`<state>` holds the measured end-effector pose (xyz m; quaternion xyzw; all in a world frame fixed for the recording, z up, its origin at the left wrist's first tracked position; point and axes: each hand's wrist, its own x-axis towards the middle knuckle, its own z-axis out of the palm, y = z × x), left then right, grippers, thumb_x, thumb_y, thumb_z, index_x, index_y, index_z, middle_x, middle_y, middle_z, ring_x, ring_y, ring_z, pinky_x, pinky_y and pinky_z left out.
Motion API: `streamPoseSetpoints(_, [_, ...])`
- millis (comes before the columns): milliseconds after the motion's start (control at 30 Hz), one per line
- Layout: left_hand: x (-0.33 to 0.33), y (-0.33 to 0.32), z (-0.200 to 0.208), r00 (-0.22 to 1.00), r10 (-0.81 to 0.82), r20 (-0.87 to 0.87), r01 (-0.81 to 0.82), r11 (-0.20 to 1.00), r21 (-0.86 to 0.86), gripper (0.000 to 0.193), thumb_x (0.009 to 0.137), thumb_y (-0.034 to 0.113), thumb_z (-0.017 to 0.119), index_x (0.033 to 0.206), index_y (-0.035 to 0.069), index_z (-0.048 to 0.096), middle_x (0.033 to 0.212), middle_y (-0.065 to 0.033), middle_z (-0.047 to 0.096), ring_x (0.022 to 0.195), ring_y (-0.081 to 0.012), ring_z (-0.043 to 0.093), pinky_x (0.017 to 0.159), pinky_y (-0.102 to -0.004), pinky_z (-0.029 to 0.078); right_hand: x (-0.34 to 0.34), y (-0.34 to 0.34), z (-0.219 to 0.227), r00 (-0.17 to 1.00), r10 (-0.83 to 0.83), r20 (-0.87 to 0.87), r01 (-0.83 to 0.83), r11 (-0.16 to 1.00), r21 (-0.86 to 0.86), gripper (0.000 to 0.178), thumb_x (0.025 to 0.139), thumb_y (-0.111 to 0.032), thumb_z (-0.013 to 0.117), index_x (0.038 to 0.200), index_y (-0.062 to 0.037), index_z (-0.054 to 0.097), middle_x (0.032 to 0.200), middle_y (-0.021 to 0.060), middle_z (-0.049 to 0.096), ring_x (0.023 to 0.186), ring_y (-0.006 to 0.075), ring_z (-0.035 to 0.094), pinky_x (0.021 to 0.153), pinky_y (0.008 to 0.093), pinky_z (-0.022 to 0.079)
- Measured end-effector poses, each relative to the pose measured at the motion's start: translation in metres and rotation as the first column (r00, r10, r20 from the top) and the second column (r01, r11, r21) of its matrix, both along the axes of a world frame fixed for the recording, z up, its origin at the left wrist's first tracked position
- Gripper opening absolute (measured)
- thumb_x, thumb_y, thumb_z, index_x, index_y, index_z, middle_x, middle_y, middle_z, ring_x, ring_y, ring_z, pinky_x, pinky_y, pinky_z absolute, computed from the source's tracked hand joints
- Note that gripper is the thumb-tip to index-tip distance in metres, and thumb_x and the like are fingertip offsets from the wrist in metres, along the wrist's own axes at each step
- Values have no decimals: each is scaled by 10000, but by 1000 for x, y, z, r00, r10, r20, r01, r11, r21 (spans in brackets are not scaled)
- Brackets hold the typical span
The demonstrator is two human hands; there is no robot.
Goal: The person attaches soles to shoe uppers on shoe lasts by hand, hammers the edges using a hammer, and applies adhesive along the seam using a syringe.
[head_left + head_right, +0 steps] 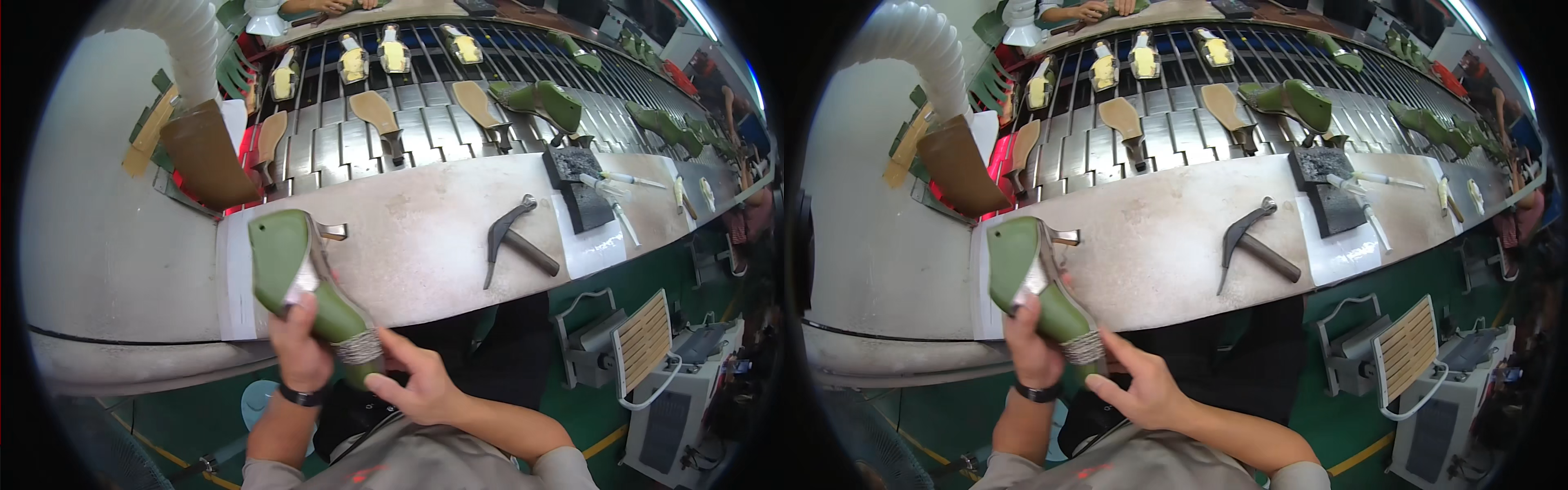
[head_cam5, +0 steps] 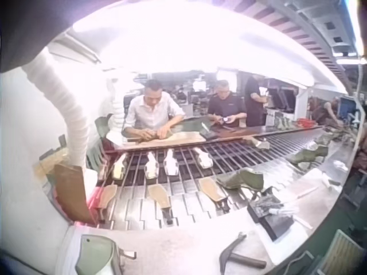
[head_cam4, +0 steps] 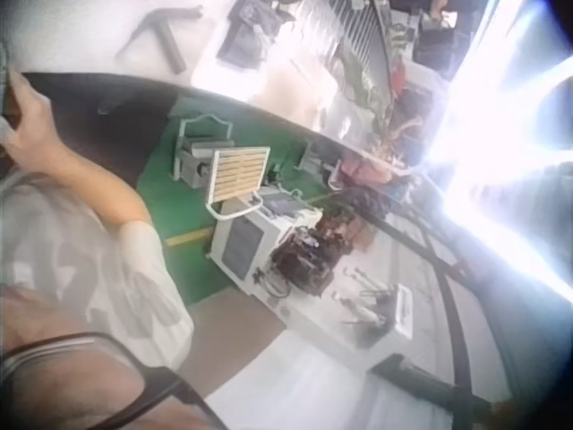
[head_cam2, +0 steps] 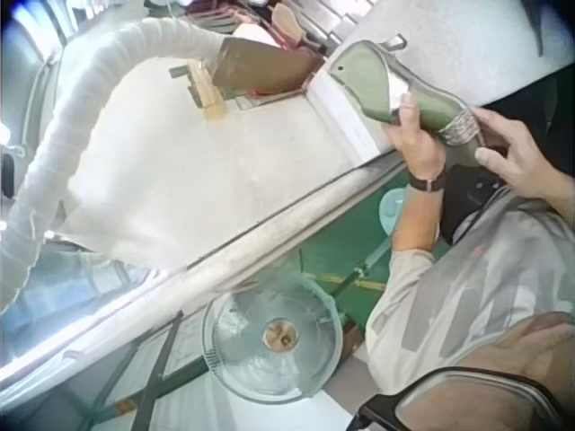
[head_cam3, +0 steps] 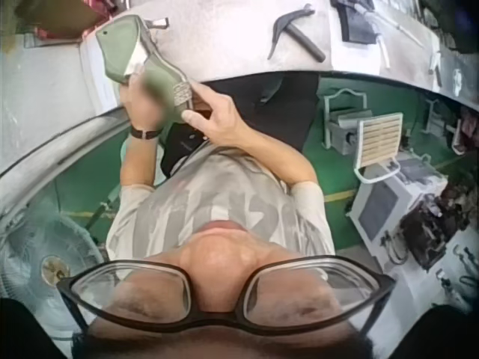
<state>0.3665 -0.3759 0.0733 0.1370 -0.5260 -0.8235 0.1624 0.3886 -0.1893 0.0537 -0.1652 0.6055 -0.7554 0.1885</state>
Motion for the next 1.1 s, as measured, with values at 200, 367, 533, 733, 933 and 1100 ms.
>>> streamPoseSetpoints(200, [-23,-119,26,981,189,44,-121,776,-619,498,973,119,721,1418,-1,532,1224,-96,673,1067,-173,645,956,-328,512,-103,47,62,600,-54,-798,504,800,325,442,898,-220,792,1223,59,683,1242,279,715,1080,423,726,956,457,588])
streamPoseSetpoints(367, [-34,-189,5,963,240,121,-75,672,-737,552,981,69,706,1475,-33,483,1328,-131,641,1186,-208,625,1050,-352,478,-259,121,166,555,-102,-825,758,469,452,356,911,-309,752,1065,11,772,1002,222,770,930,396,752,855,445,588])
streamPoseSetpoints(533, [-47,-96,46,863,259,-434,-458,37,-888,651,961,14,636,1563,-52,398,1632,-218,428,1514,-334,422,1284,-445,257,-381,265,172,653,335,-679,728,-29,685,393,920,-330,703,1121,2,764,1105,213,764,1047,403,725,954,469,562])
streamPoseSetpoints(733, [-188,35,64,943,-315,-105,18,364,-931,721,881,54,699,1539,-58,427,1543,-235,509,1428,-348,517,1227,-466,356,-465,365,105,920,368,-134,253,-299,920,645,844,-424,791,1310,13,700,1173,252,752,1138,407,707,997,463,557])
streamPoseSetpoints(933, [-511,128,-26,979,-205,15,29,67,-997,988,853,361,841,1558,-114,337,1487,-373,509,1388,-464,523,1153,-473,462,-498,332,68,866,499,17,150,-292,945,549,820,-444,809,1119,15,772,1063,225,777,1046,394,736,941,458,583])
streamPoseSetpoints(1100, [-673,228,-38,941,240,237,166,281,-945,1174,759,529,903,1550,-71,276,1438,-392,530,1348,-504,549,1125,-484,484,-507,345,40,841,538,54,170,-358,918,381,844,-370,773,974,-13,798,1006,227,777,990,393,751,891,456,604])
